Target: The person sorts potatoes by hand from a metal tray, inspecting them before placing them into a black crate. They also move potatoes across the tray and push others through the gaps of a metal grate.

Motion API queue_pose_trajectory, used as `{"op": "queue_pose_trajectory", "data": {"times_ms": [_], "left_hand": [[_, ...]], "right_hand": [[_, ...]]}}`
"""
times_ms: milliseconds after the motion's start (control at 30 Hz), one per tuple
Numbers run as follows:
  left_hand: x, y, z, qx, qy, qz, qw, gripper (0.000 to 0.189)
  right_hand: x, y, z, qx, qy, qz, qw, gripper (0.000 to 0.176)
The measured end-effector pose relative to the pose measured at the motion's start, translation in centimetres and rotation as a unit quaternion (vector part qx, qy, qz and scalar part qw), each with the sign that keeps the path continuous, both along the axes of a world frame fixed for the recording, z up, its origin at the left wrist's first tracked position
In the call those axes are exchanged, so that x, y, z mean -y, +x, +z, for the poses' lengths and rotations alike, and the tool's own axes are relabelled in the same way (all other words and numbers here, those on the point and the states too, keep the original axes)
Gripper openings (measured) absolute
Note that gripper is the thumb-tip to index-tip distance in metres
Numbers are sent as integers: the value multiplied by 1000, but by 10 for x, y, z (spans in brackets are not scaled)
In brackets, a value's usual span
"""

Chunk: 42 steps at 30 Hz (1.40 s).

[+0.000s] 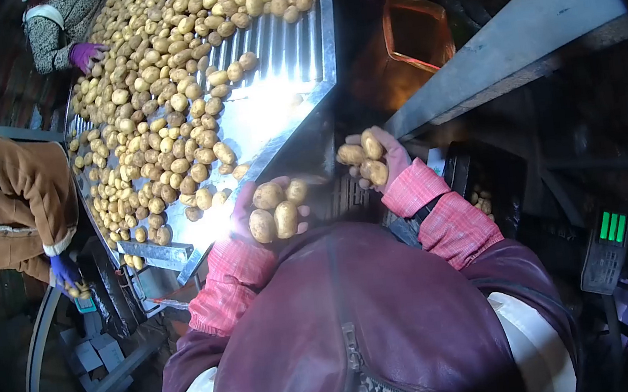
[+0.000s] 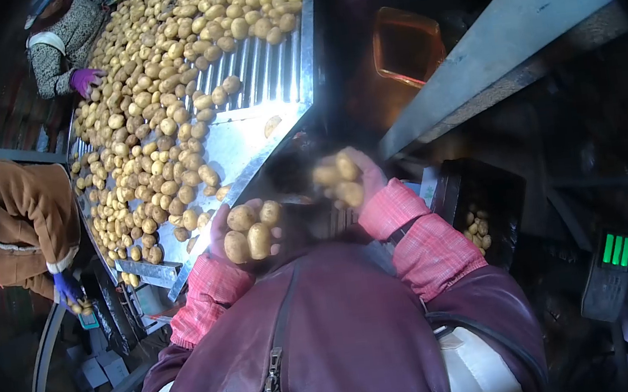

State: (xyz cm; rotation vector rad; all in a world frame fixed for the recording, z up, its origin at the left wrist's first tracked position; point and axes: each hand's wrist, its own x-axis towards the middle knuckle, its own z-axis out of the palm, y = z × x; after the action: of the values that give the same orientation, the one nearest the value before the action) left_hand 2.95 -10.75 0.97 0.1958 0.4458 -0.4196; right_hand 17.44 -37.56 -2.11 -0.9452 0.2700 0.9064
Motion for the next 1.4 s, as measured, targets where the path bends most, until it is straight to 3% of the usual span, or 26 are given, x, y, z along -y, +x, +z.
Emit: {"op": "queue_pose_trajectory", "data": {"times_ms": [67,133,233,300,333,467,700,767,800,867,933,1000,1033,1067,1100,1133,1167,1200,1267,1300,1333,1400], "left_hand": [[-3,-9,-6,7,-13,4,1000,66],[-6,-14,-10,6,-18,13,1000,65],[-10,-20,-15,-22,-17,27,999,65],[-13,-19,-19,-51,-13,39,998,66],[-12,-16,-16,-30,-10,30,999,66],[-3,-1,-10,21,-33,20,999,64],[37,39,-1,12,0,-99,995,63],[59,52,2,-18,-15,-140,990,64],[71,63,-2,5,-20,-182,983,65],[93,76,-16,52,-23,-238,970,67],[125,95,-9,38,28,-305,951,63],[155,112,-8,22,50,-356,933,59],[172,122,-11,18,46,-383,923,56],[194,127,9,111,120,-401,901,53],[214,133,0,43,59,-414,907,52],[237,136,5,34,53,-436,898,50],[259,137,10,24,46,-457,888,49],[278,133,-12,122,117,-470,867,49],[310,123,-24,184,174,-460,851,55],[321,117,7,83,111,-500,855,56],[326,114,19,76,144,-507,846,58],[323,109,13,101,188,-502,838,59]], "right_hand": [[-1,1,-30,-97,-15,10,995,37],[-25,3,-42,4,-124,73,990,48],[-58,12,-53,35,-99,51,993,58],[-80,22,-48,-24,-101,60,993,60],[-75,27,-55,-4,-126,115,985,55],[-50,-1,-34,43,38,87,995,43],[5,-14,-9,94,49,145,984,37],[24,-25,-18,129,24,84,988,36],[33,-30,-41,195,4,77,978,37],[64,-44,-43,205,-39,65,976,39],[90,-52,11,98,-52,59,992,41],[114,-65,15,134,-38,-27,990,42],[128,-70,6,131,-34,-61,989,42],[143,-74,-4,130,-30,-95,987,42],[157,-79,-14,129,-26,-128,983,42],[170,-86,-81,141,-14,-188,972,41],[181,-93,-90,136,-13,-233,963,40],[192,-100,-98,133,-12,-276,952,39],[214,-109,-5,95,-30,-330,939,37],[228,-118,17,75,-38,-356,931,35],[260,-125,-22,67,197,-291,934,36],[294,-136,-87,38,-146,-347,925,38]]}}
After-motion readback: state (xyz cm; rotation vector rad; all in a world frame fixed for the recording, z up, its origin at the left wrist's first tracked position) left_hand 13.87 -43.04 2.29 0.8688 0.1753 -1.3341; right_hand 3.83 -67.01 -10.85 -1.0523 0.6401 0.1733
